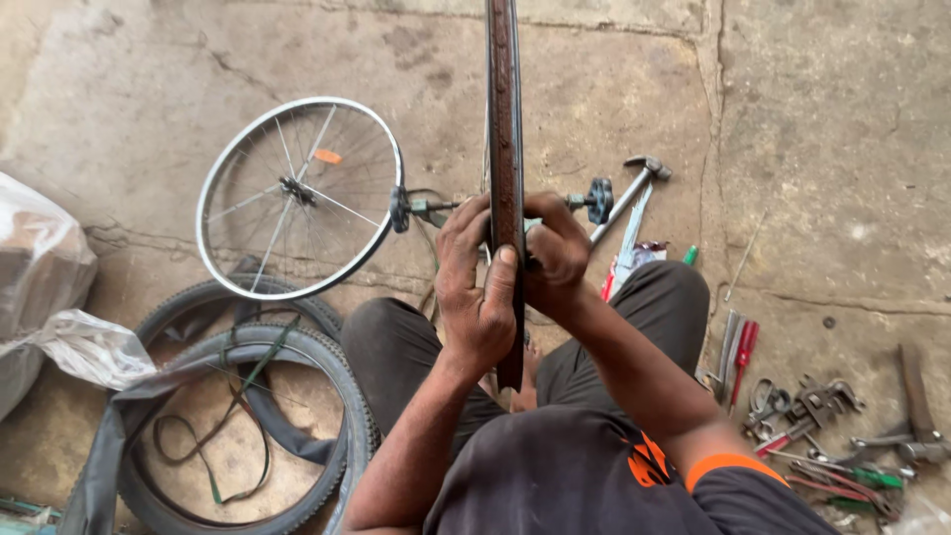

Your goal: The person is sitting on the floor repairing a bicycle wheel mounted on a truing stand. They use a spoke wrench to adjust the tension of the spokes and a hammer to tap the rim, likely to seat the tire or adjust the rim shape. The person rotates the wheel frequently to check alignment and continues the adjustment process.

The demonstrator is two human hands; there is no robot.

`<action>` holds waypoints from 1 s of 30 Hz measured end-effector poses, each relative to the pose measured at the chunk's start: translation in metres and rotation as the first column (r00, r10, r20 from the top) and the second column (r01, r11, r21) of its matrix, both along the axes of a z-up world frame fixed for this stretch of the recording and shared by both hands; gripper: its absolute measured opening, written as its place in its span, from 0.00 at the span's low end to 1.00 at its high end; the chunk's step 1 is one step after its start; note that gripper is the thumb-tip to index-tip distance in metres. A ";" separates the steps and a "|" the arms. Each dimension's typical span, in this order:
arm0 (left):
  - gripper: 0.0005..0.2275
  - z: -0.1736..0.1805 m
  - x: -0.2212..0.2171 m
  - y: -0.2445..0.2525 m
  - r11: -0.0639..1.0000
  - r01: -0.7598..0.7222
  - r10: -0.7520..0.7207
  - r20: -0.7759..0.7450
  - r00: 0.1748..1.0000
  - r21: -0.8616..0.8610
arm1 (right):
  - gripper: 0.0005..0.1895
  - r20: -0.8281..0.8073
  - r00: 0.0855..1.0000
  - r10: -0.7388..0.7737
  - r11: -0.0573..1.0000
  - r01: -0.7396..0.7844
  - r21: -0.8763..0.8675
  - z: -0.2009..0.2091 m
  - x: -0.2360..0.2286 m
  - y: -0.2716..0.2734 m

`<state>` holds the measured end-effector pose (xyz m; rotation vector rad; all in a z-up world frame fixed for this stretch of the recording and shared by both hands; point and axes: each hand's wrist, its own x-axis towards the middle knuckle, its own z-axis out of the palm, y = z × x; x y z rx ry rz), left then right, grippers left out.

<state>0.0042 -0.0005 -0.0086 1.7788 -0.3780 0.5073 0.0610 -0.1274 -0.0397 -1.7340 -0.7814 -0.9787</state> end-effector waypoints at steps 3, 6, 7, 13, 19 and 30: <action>0.18 0.002 0.001 0.000 1.000 0.024 -0.024 -0.014 1.000 -0.013 | 0.05 -0.419 0.798 0.433 0.895 -0.435 0.097 0.000 -0.003 -0.030; 0.17 0.001 -0.001 0.001 1.000 0.013 -0.013 0.017 1.000 0.009 | 0.07 -0.498 0.404 0.767 0.601 -0.725 0.337 -0.001 0.017 -0.059; 0.17 -0.001 -0.006 0.000 1.000 0.014 -0.013 0.004 1.000 -0.008 | 0.07 -0.529 0.320 0.786 0.559 -0.733 0.387 -0.003 0.023 -0.065; 0.17 0.003 -0.010 -0.002 0.999 -0.009 0.009 0.001 1.000 -0.053 | 0.19 -0.263 0.890 0.373 0.926 -0.372 0.058 -0.019 0.003 -0.021; 0.16 0.000 -0.008 0.002 1.000 -0.021 0.021 0.012 1.000 -0.002 | 0.09 -0.370 0.897 0.241 0.959 -0.278 -0.049 -0.037 0.003 -0.008; 0.17 -0.007 -0.007 0.000 1.000 -0.012 0.012 0.002 1.000 -0.010 | 0.20 -0.401 0.671 0.624 0.774 -0.600 0.202 -0.009 0.020 -0.033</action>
